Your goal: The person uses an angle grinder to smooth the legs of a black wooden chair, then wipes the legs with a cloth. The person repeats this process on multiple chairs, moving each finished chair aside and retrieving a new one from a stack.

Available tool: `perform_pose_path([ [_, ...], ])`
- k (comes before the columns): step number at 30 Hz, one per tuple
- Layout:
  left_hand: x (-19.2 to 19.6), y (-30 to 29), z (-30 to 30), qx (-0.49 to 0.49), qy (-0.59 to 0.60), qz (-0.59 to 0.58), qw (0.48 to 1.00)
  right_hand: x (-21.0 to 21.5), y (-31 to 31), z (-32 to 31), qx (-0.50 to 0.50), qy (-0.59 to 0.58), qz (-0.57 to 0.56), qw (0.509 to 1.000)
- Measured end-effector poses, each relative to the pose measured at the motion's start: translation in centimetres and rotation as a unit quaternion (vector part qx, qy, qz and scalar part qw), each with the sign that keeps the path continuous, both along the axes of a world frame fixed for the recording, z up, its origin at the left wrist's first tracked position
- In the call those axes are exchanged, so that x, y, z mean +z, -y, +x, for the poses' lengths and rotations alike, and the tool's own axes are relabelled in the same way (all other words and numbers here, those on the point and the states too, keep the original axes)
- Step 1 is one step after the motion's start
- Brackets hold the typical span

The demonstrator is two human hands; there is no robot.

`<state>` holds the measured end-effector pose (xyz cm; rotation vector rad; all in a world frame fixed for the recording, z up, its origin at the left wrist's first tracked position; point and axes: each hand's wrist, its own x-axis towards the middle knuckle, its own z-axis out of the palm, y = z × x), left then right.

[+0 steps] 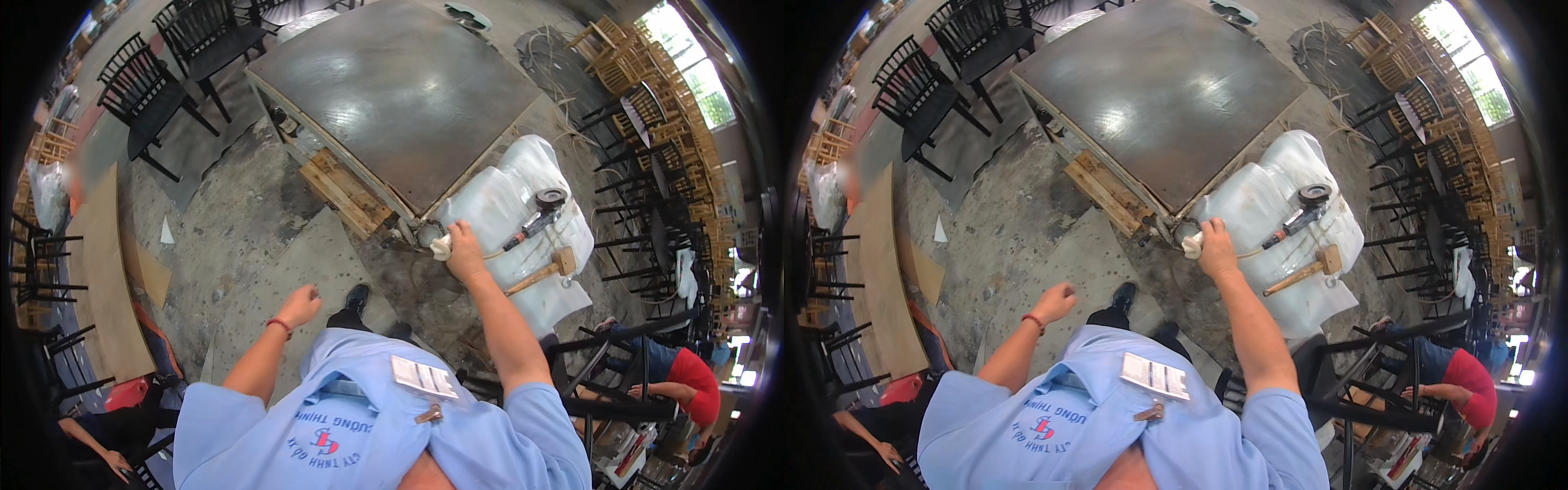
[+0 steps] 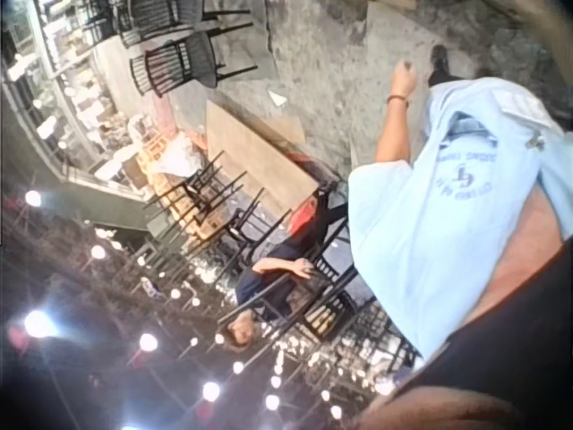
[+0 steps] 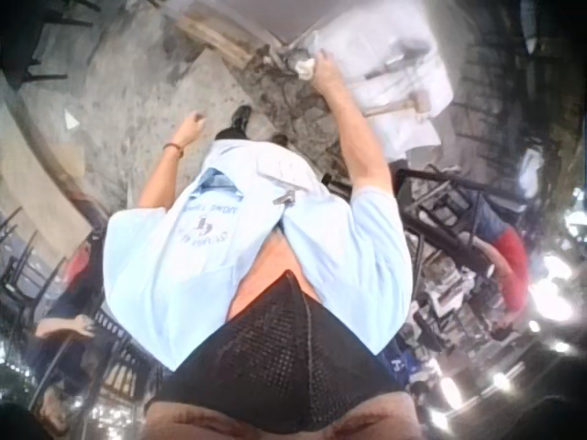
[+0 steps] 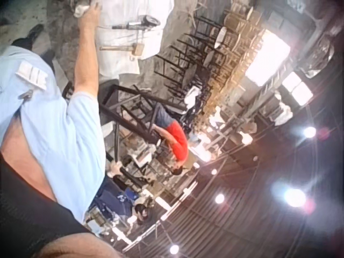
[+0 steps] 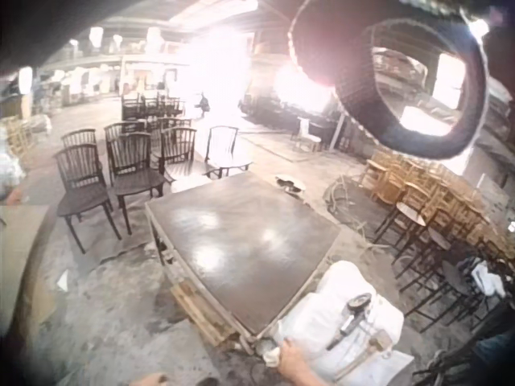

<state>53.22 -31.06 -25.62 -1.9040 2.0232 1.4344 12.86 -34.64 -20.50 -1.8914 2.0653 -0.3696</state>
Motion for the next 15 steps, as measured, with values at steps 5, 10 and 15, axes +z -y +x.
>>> perform_pose_path([
  [5, -0.1, -7.8, 8.7, 0.119, 0.082, 0.051, 0.988, -5.9, 2.4, 1.3, 0.095, -0.047, -0.073, 0.992],
  [10, 1.4, -14.1, 10.6, 0.260, 0.104, 0.090, 0.956, -7.4, 2.0, 1.7, 0.083, 0.023, -0.015, 0.996],
  [15, 2.9, -19.6, 7.9, 0.364, 0.085, 0.116, 0.920, -7.8, 0.9, 1.6, 0.043, 0.058, -0.040, 0.997],
])
